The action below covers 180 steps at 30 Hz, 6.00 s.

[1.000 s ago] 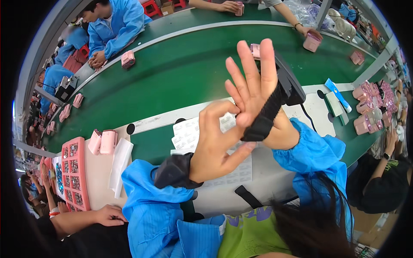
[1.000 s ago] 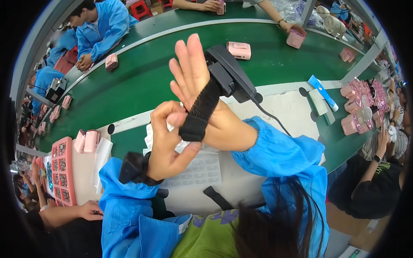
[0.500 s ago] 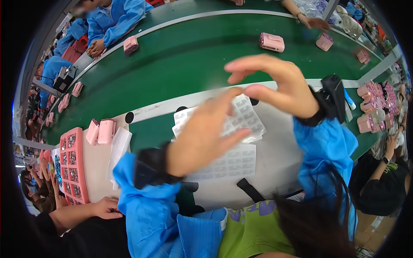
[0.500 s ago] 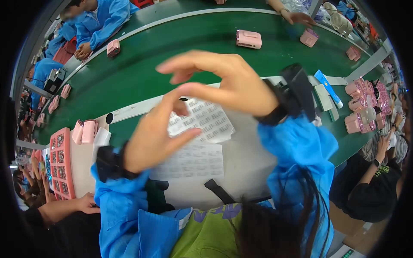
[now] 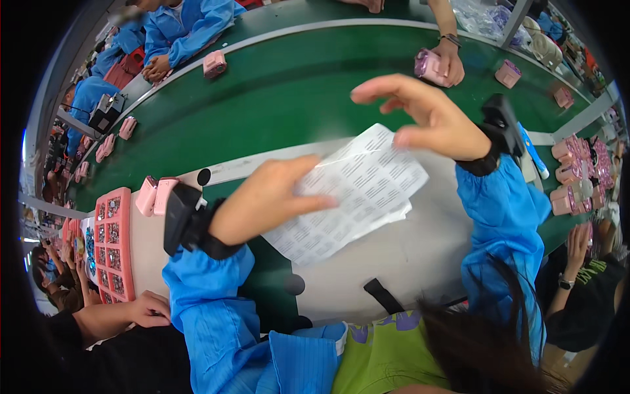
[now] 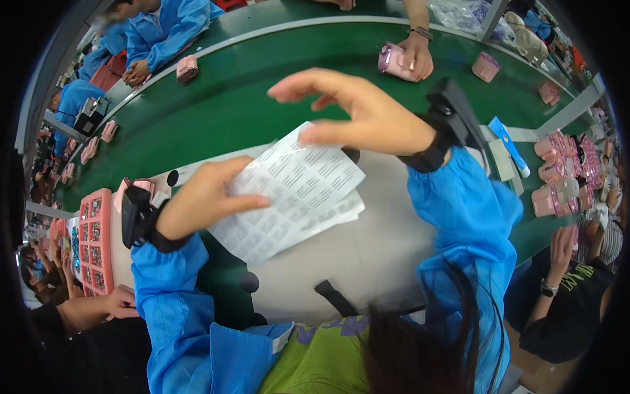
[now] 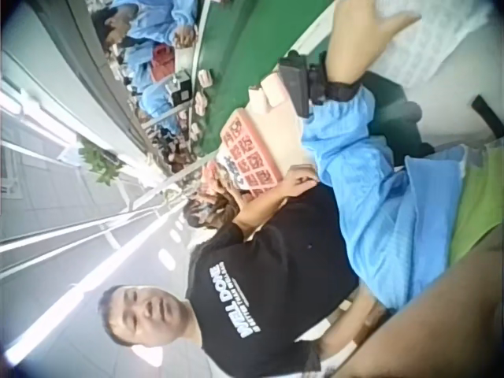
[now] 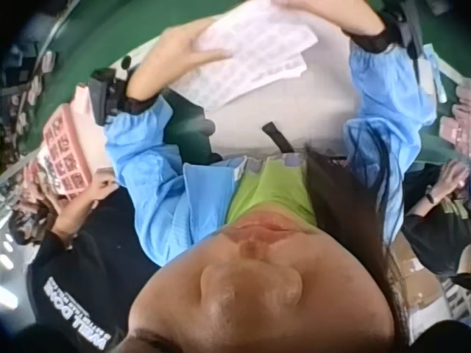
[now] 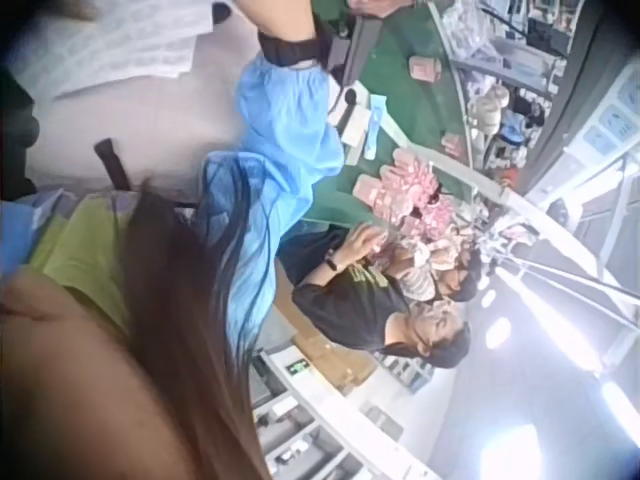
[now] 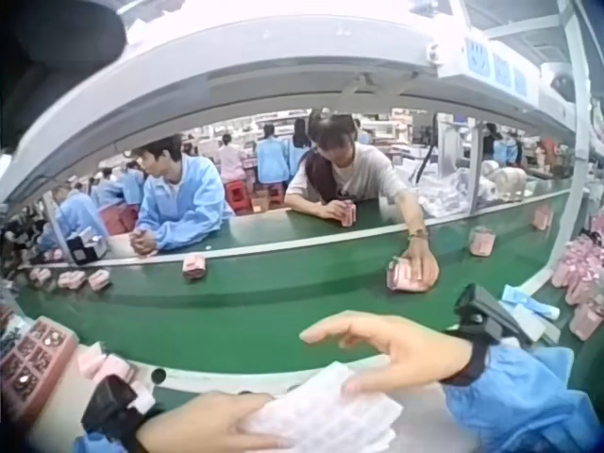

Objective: Applying small labels from a sheet onto pink handheld electronic devices at an assembly line station.

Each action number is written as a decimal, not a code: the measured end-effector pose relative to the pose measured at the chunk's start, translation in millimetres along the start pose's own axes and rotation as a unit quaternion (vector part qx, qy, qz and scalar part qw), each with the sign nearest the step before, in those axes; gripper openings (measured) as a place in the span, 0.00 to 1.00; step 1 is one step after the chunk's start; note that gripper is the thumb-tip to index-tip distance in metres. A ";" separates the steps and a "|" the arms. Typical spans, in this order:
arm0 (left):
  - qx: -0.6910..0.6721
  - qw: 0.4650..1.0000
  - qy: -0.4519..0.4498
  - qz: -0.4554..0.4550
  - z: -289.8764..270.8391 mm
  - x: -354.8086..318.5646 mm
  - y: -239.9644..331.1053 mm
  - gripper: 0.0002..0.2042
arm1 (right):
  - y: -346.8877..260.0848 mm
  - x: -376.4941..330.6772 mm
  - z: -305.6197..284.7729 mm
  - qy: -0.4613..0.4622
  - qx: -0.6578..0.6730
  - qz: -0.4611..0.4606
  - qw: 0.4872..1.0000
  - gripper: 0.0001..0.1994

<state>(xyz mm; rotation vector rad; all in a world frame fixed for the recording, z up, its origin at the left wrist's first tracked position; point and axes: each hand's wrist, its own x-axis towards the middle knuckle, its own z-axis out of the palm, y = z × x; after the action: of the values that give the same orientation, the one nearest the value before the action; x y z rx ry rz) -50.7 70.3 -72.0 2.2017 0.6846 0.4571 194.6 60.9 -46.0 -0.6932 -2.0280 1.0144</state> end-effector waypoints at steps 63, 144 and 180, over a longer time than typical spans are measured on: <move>0.131 0.988 -0.078 -0.024 -14.6 8.0 -49.4 0.13 | 29.6 5.8 22.8 0.106 0.243 0.176 0.948 0.04; -0.523 0.826 0.172 -0.125 4.3 25.0 -3.1 0.20 | -6.7 23.8 53.9 0.417 0.103 0.023 0.903 0.19; -0.463 0.859 0.214 -0.044 5.3 10.9 30.2 0.32 | -37.5 5.6 57.0 0.265 -0.018 0.100 0.959 0.03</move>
<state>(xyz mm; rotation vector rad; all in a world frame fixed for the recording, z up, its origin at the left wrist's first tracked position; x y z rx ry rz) -29.6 56.9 -51.2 1.1528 0.6013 1.0033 140.2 20.6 -35.7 -1.0776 -1.5328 0.7931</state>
